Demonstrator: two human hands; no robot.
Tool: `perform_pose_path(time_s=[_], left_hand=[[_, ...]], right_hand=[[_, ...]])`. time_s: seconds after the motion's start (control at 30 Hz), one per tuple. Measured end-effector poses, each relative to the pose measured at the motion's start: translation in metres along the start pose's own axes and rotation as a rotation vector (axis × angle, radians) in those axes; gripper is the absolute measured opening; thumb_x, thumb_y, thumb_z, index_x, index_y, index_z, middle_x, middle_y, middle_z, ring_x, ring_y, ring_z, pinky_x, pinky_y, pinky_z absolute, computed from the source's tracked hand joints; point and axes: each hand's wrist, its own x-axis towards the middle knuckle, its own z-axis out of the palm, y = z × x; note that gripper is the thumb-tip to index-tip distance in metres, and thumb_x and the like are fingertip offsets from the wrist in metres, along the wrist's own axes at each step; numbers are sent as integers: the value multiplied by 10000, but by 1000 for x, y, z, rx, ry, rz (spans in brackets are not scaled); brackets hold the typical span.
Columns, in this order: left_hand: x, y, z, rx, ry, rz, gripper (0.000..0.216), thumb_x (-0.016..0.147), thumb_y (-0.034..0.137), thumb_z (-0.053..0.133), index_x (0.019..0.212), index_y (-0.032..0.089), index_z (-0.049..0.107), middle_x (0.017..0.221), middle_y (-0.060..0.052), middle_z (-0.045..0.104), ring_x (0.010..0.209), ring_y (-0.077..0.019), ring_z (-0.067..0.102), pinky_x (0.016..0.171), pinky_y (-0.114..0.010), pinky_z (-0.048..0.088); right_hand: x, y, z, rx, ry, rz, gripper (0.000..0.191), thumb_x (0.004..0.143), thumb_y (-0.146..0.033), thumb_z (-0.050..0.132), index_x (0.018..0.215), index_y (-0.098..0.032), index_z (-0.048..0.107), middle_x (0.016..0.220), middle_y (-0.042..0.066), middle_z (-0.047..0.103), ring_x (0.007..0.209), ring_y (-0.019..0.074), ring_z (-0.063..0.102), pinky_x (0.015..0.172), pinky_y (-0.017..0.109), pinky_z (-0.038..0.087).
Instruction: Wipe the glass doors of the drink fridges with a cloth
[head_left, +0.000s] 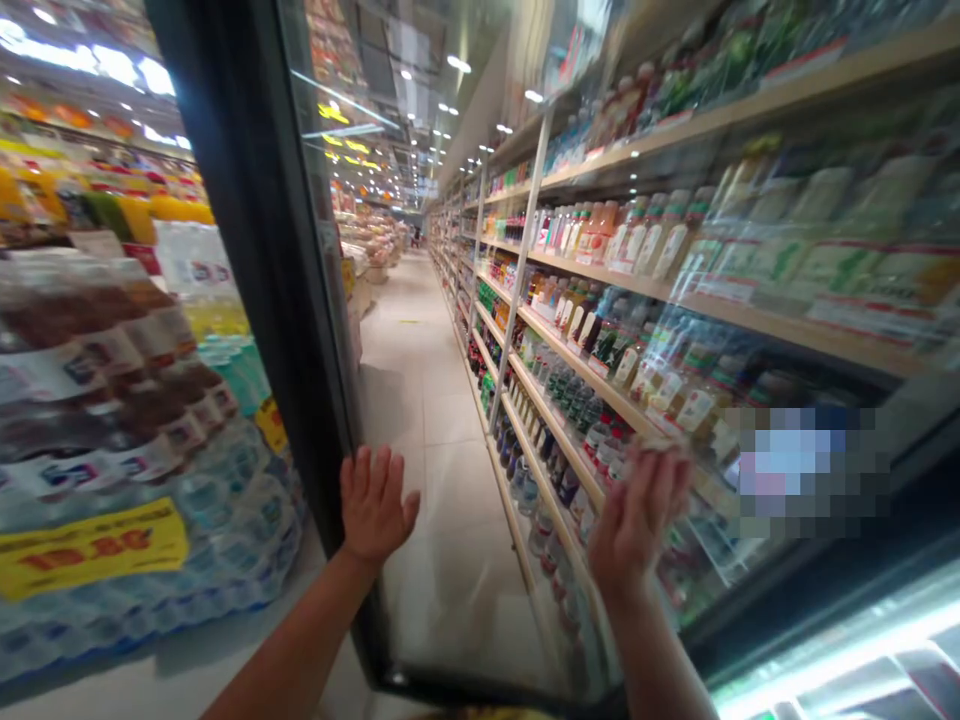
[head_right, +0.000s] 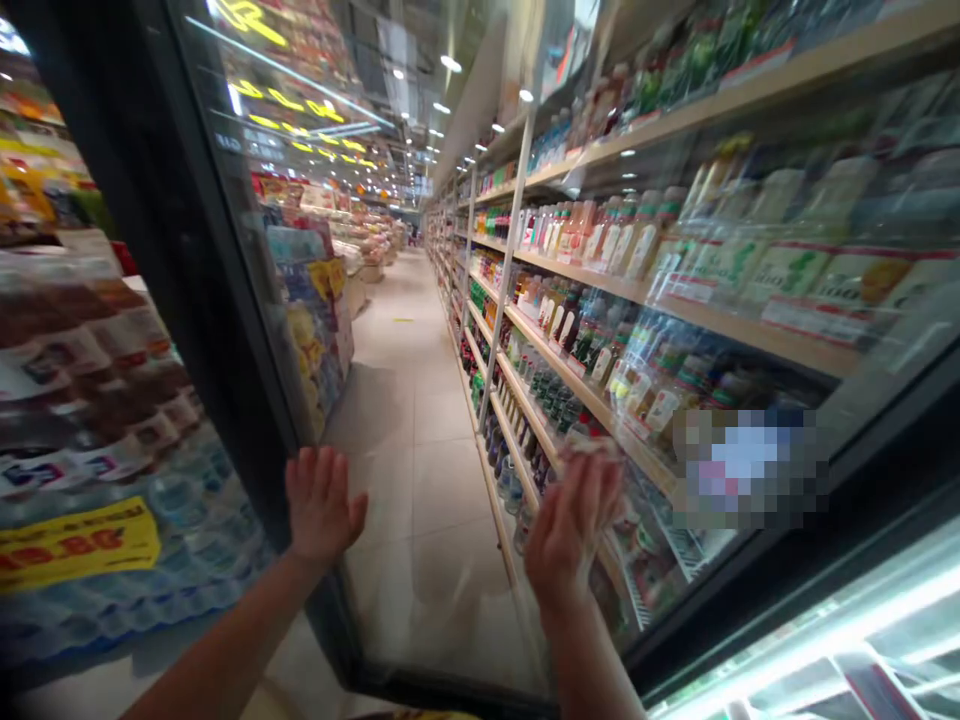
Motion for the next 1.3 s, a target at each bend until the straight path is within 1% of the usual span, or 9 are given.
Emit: perform_pose_path(time_s=[0.1,0.27,0.33,0.53,0.77,0.93,1.0,1.17,1.3], left_hand=[[6,2,-3,7,0,12,731,922,297,535,1604,171,306,1545,-225,491,1556,-372,245,1262,-653,173],[12,4,-6,-1,62,69,771,919,278,563,1627,198,269,1556,-199,490,1569,-342,225,1267,-612,211],[10,4,-5,5,59,50,729,929,293,547,1613,200,311,1526,-191,527,1561,-338,257,1269,-605,208],[4,5,-7,27,-17,-2,548,950,352,507,1468,174,534,1403,-178,641,1532,-328,342,1288,-564,171],[30,21,-28,6,131,108,676,997,300,484,1625,141,291,1570,-176,476,1579,-293,202,1298,-504,190],[36,24,-34,14,137,114,682,1012,303,464,1642,158,246,1591,-167,446,1578,-290,198,1295,-511,218],[35,24,-35,16,132,109,679,1016,309,453,1643,159,242,1585,-169,453,1576,-295,201,1291,-520,228],[33,27,-39,8,131,110,672,1023,311,447,1643,150,244,1579,-172,460,1581,-289,186,1298,-511,209],[33,28,-43,12,130,106,666,1032,316,431,1646,149,233,1596,-170,437,1582,-293,185,1299,-510,199]], right_hand=[[-14,-14,10,28,-174,-188,712,975,-84,472,1640,-236,267,1578,115,512,1579,288,268,1299,557,239],[31,11,-3,-24,173,60,643,1001,-149,503,1617,-216,334,1652,161,383,1554,397,302,1221,706,293],[37,7,-3,-23,216,106,637,1008,-165,494,1620,-215,325,1667,165,349,1555,419,288,1202,740,294],[1,-27,7,42,-173,-197,691,1001,-119,457,1647,-226,240,1581,147,502,1564,323,307,1264,586,286],[33,-2,-1,-22,184,30,630,990,-171,539,1598,-168,374,1621,212,418,1533,416,338,1201,681,325],[-9,-32,11,12,-114,-285,641,988,-101,481,1611,-144,334,1516,184,568,1542,297,357,1263,508,293],[-16,-30,12,22,-140,-348,623,992,-110,475,1602,-178,366,1471,164,617,1502,300,429,1252,514,310],[12,-7,3,-12,171,-11,633,962,-159,587,1575,-173,428,1569,213,494,1492,432,405,1184,660,364],[4,-28,6,33,50,-67,661,980,-157,553,1610,-182,353,1576,204,489,1518,407,371,1210,628,335]])
